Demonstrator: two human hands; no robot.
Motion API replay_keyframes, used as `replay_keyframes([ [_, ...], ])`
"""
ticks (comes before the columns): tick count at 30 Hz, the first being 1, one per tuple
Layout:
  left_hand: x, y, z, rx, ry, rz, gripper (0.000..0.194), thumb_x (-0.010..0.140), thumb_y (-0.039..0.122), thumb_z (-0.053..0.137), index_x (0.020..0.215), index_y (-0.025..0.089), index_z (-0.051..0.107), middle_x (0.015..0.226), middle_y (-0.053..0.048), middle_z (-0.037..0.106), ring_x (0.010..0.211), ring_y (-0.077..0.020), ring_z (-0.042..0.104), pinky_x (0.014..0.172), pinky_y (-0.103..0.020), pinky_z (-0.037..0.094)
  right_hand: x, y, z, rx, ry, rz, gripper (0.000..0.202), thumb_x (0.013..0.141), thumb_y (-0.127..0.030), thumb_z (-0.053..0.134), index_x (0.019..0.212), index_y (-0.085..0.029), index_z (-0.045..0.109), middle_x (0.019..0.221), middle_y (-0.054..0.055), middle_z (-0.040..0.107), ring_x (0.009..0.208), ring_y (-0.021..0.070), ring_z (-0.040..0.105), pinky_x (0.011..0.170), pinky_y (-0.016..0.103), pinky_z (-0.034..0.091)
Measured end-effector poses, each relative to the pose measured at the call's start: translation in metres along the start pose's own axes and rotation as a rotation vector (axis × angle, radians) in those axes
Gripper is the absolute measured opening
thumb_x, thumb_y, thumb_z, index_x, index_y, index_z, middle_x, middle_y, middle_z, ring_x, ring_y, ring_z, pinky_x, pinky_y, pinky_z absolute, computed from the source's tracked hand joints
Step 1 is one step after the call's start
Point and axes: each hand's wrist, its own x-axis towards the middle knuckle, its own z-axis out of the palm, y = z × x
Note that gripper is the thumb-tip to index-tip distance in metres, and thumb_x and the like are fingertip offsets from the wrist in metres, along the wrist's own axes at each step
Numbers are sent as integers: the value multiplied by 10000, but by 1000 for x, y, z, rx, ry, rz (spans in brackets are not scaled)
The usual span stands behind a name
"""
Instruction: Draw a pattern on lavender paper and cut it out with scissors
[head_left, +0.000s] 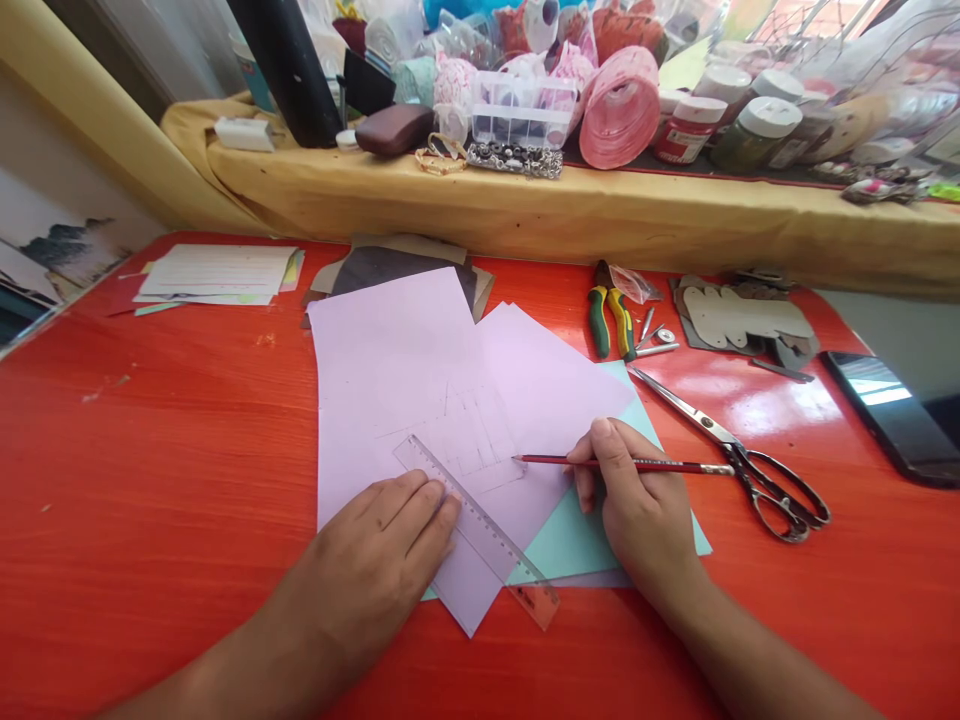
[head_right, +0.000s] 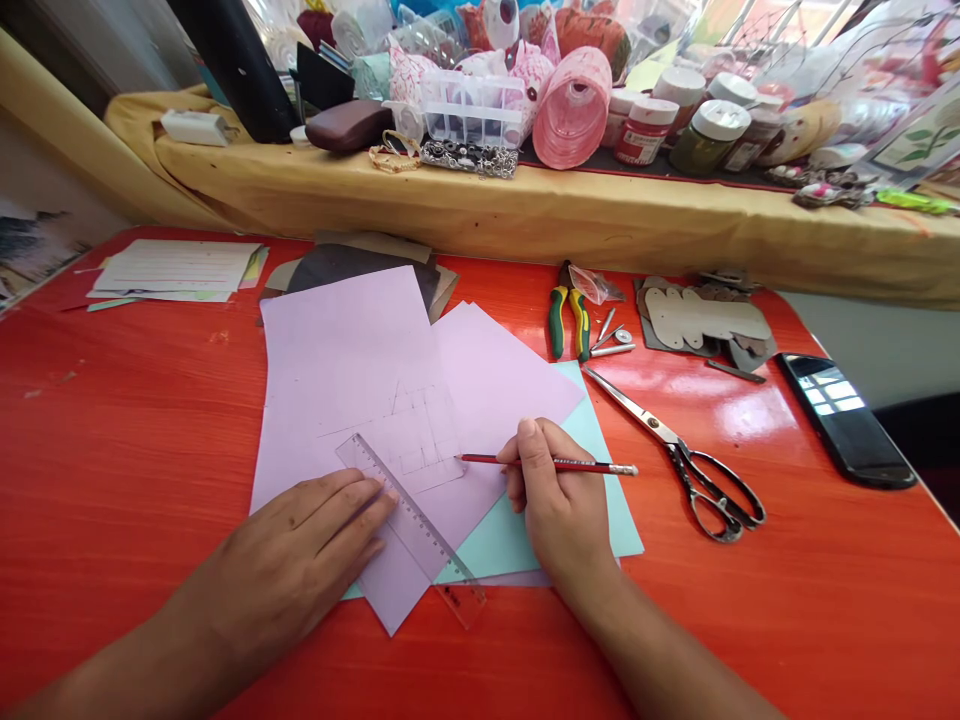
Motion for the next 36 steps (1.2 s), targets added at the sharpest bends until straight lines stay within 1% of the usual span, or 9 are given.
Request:
replay_keyframes([
  [6, 0, 0, 0, 2, 25, -8, 362, 1017, 21, 557, 1351, 70, 688, 1234, -154, 791, 1149, -341, 721, 987, -494, 620, 0, 1, 0, -4, -4, 5, 540, 1116, -613, 607, 736, -237, 680, 533, -38, 564, 490, 148, 542, 499, 280, 460],
  [13, -2, 0, 1, -27, -9, -18, 407, 1018, 38, 558, 1400, 115, 676, 1264, -154, 777, 1187, -326, 720, 1001, -481, 626, 0, 0, 1, -12, -11, 8, 536, 1122, -600, 599, 732, -238, 672, 534, -41, 558, 493, 146, 541, 502, 275, 462],
  [20, 0, 2, 2, 18, 13, -13, 394, 1006, 1, 531, 1367, 69, 674, 1239, -156, 786, 1151, -341, 724, 983, -498, 634, -1, 0, 1, -26, -8, 5, 557, 1114, -635, 603, 730, -238, 675, 528, -36, 558, 491, 156, 541, 494, 282, 465],
  [24, 0, 1, 2, 9, 18, -2, 373, 1016, 23, 545, 1362, 54, 682, 1235, -167, 785, 1158, -350, 721, 982, -508, 628, -1, 1, 1, -36, -10, 9, 568, 1109, -653, 604, 726, -238, 674, 527, -34, 560, 489, 158, 541, 490, 281, 464],
  [31, -1, 2, 1, 23, -2, -6, 451, 962, -28, 515, 1371, 62, 682, 1252, -166, 782, 1175, -346, 712, 1006, -505, 620, -1, -1, 1, -42, -11, 14, 578, 1103, -670, 605, 721, -242, 673, 530, -36, 549, 482, 161, 534, 483, 289, 455],
  [36, -1, 2, 1, 16, 6, -14, 417, 1001, 2, 526, 1379, 84, 683, 1255, -159, 782, 1191, -334, 711, 1019, -496, 614, -1, -3, 1, -36, -17, 11, 574, 1104, -665, 609, 721, -242, 677, 529, -34, 557, 491, 164, 543, 494, 295, 459],
])
